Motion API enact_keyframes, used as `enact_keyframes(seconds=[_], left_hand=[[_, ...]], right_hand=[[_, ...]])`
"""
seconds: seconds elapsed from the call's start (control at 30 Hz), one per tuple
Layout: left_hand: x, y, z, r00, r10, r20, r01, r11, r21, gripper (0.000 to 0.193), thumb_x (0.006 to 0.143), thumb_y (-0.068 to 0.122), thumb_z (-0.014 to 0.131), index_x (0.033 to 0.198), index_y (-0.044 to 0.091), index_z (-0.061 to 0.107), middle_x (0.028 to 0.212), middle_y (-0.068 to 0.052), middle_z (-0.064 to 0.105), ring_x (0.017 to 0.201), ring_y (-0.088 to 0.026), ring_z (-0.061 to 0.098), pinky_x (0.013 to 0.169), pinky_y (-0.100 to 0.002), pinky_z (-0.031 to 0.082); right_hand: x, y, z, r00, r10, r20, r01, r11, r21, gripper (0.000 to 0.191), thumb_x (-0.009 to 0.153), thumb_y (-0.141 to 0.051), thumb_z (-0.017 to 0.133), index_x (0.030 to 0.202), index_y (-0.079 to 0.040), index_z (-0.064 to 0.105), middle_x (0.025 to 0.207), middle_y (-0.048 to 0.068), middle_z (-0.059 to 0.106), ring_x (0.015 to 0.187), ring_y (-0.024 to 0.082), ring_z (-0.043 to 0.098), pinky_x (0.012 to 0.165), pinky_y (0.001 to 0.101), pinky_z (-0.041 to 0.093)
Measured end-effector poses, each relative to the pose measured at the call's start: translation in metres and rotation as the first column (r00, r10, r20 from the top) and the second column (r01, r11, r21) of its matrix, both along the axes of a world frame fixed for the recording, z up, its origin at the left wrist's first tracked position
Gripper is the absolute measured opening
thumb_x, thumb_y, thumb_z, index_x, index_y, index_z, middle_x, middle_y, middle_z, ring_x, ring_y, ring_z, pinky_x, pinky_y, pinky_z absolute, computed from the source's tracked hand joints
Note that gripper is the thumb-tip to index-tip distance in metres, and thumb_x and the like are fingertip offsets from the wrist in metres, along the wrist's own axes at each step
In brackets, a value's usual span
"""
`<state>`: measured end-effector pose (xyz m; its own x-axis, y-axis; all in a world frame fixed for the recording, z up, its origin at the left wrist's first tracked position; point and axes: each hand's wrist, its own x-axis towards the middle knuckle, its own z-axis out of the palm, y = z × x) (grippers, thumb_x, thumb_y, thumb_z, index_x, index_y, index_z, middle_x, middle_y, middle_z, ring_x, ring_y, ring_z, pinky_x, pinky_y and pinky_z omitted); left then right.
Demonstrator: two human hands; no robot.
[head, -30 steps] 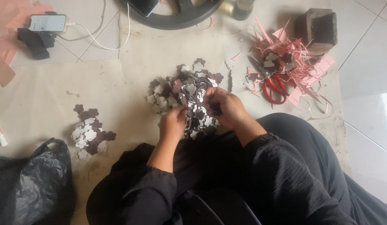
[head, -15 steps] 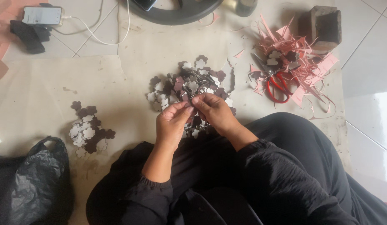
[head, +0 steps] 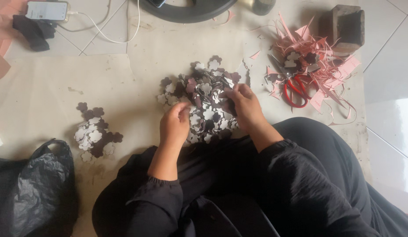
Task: The person sits on the floor and repeatedly picks up small flower-shaped paper cutouts, aligns them, and places them into a growing pile. The hands handle the cutouts one at a time, occasionally shifting the pile to make space.
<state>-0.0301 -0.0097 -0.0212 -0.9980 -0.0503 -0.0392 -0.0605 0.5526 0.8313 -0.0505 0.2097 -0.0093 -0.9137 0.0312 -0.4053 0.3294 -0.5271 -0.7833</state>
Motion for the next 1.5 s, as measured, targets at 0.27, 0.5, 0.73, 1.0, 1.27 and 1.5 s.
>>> enact_keyframes(seconds=[0.27,0.5,0.73,1.0,1.27,1.5], left_hand=[[0.009,0.0,-0.043,0.938,-0.344,-0.037,0.297,0.855,-0.425,0.043,0.071,-0.005,0.069,0.107,0.017,0.078,0.108,-0.008,0.072,0.109,-0.032,0.067,0.09,-0.042,0.056],[0.002,-0.004,-0.034,0.984,-0.092,0.155,0.13,0.958,-0.254,0.019,0.096,0.014,0.07,0.113,0.01,0.075,0.104,-0.014,0.074,0.095,-0.033,0.07,0.082,-0.043,0.054],[0.01,-0.001,0.003,0.963,-0.068,0.262,-0.05,0.907,0.419,0.027,0.096,0.018,0.068,0.117,0.001,0.072,0.094,-0.004,0.076,0.079,-0.009,0.069,0.069,-0.024,0.055],[0.014,0.006,0.021,0.965,-0.148,0.215,-0.038,0.734,0.678,0.031,0.091,0.004,0.073,0.122,0.001,0.069,0.097,-0.002,0.072,0.082,-0.006,0.068,0.072,-0.021,0.056],[0.012,0.008,0.025,0.955,-0.101,0.281,-0.115,0.743,0.659,0.022,0.093,0.01,0.076,0.11,-0.003,0.073,0.093,-0.004,0.075,0.078,-0.008,0.068,0.069,-0.022,0.057],[0.011,0.013,0.028,0.958,-0.083,0.274,-0.102,0.797,0.596,0.027,0.102,0.024,0.061,0.112,0.002,0.072,0.091,-0.002,0.075,0.074,-0.009,0.069,0.063,-0.022,0.054]], right_hand=[[0.001,0.008,-0.004,0.987,0.145,0.07,-0.147,0.989,0.025,0.013,0.096,-0.005,0.057,0.109,-0.005,0.055,0.087,0.009,0.066,0.062,0.015,0.057,0.053,0.0265,0.044],[0.003,0.003,-0.012,0.979,0.195,0.061,-0.201,0.971,0.127,0.019,0.1,-0.014,0.062,0.116,-0.004,0.065,0.091,0.004,0.069,0.072,0.008,0.06,0.063,0.0229,0.049],[0.017,-0.019,0.001,0.913,0.406,0.044,-0.366,0.765,0.53,0.03,0.09,-0.02,0.078,0.114,-0.005,0.072,0.092,0.0,0.07,0.076,0.005,0.06,0.068,0.0221,0.052],[0.018,-0.028,0.019,0.945,0.319,0.066,-0.321,0.874,0.365,0.023,0.095,-0.022,0.07,0.108,-0.004,0.074,0.082,-0.005,0.07,0.064,0.005,0.055,0.059,0.0214,0.046],[0.02,-0.036,0.03,0.938,0.347,0.028,-0.299,0.762,0.575,0.027,0.1,-0.027,0.065,0.109,-0.003,0.073,0.069,-0.003,0.062,0.061,0.005,0.056,0.056,0.023,0.047],[0.024,-0.035,0.03,0.934,0.352,0.057,-0.331,0.794,0.511,0.026,0.095,-0.027,0.072,0.107,-0.004,0.072,0.072,-0.004,0.063,0.062,0.005,0.057,0.055,0.0216,0.047]])
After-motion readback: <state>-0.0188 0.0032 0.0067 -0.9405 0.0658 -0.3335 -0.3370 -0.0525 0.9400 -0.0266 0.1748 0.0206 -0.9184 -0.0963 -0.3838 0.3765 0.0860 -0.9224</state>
